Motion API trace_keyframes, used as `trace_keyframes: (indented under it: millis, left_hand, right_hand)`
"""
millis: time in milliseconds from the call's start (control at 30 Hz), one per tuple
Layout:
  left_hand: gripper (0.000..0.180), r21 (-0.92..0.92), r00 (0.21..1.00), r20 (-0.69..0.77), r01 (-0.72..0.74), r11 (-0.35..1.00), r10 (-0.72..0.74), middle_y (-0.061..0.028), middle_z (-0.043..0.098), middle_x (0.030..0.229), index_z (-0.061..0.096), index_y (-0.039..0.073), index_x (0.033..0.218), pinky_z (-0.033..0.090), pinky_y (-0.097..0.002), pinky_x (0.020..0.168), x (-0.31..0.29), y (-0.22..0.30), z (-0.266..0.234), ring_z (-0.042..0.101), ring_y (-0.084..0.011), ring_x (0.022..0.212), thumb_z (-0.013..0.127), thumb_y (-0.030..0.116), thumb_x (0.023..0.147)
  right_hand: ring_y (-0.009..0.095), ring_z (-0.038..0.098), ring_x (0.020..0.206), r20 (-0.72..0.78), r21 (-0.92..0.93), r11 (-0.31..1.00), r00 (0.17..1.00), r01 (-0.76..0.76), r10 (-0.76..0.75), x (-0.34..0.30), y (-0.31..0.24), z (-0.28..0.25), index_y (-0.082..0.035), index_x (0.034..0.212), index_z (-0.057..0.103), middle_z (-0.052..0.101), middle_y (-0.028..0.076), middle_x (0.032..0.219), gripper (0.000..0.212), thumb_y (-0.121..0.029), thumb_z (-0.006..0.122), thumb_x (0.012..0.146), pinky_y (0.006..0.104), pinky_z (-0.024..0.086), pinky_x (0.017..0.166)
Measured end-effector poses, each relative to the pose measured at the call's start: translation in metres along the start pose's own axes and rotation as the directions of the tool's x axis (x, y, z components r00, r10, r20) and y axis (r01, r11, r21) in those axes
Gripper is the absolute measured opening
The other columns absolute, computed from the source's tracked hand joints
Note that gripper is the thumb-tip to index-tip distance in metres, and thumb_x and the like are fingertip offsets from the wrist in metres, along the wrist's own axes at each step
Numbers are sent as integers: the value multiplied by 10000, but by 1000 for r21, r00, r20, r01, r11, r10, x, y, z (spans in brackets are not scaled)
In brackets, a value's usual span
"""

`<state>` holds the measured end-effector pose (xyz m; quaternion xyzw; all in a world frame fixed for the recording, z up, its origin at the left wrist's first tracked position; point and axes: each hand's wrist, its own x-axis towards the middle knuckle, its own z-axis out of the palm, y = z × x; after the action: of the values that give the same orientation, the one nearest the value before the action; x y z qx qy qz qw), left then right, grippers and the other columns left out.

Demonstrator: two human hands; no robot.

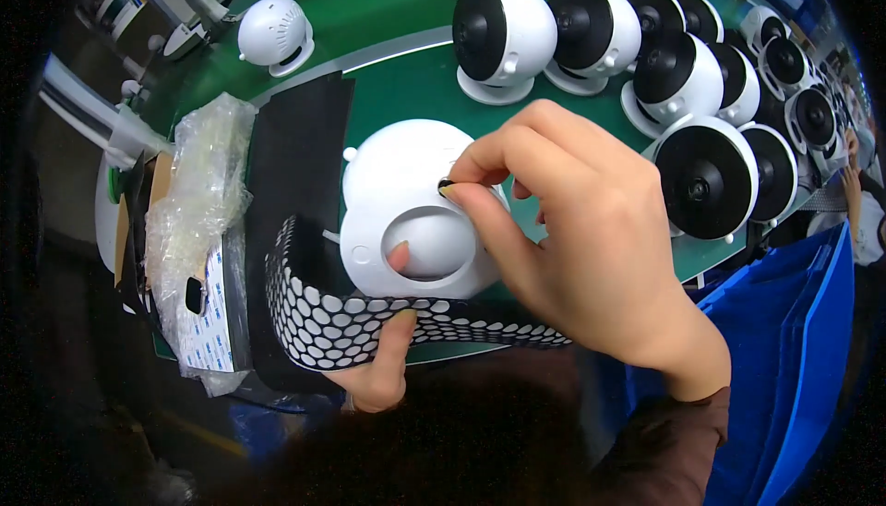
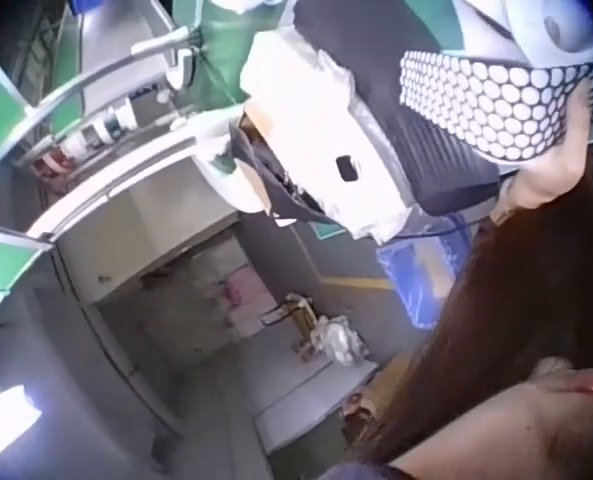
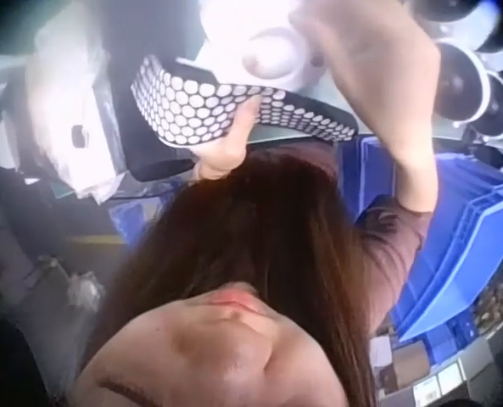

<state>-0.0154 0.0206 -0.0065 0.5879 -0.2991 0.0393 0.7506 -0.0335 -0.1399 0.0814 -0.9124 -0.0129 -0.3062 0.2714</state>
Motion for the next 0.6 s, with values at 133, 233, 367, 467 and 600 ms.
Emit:
trace_keyframes:
  millis: [133,233,367,467,600]
  left_hand:
    - [427,26,997,54,-56,998,54,-127,538,992,437,-66,1059,398,-229,779,3,-4,-2,528,-150,882,582,-60,658]
    - [307,314,967,255,-57,948,-26,-103,530,949,478,-30,998,384,-200,762,14,6,-13,504,-111,821,541,-45,698]
    - [369,219,964,256,-125,968,67,-131,524,983,442,-48,1047,377,-222,787,17,3,-13,508,-139,847,509,-46,684]
    - [415,103,947,277,-200,974,165,-152,520,1010,415,-61,1083,372,-239,806,15,1,-7,511,-161,867,485,-46,674]
    - [462,26,932,276,-252,967,236,-174,515,1036,388,-74,1119,367,-255,825,18,-10,-12,514,-182,886,461,-46,664]
  right_hand:
    - [84,466,573,73,48,998,997,-43,39,3,5,-3,-24,695,563,528,25,684,91,15,629,647,180,321,444]
    - [111,472,572,34,-16,999,998,44,-43,-2,0,3,-18,695,559,521,45,682,100,25,625,633,195,337,447]
    - [184,486,533,28,-78,962,965,261,-260,-19,-17,16,-19,668,555,514,86,652,175,43,631,523,235,377,457]
    - [118,510,629,52,69,995,997,-66,63,-5,-16,-24,-13,687,565,544,79,724,91,-5,601,603,226,395,517]
    - [124,535,751,190,384,855,936,-349,297,7,13,-17,-16,721,578,574,98,856,20,-30,582,707,207,425,632]
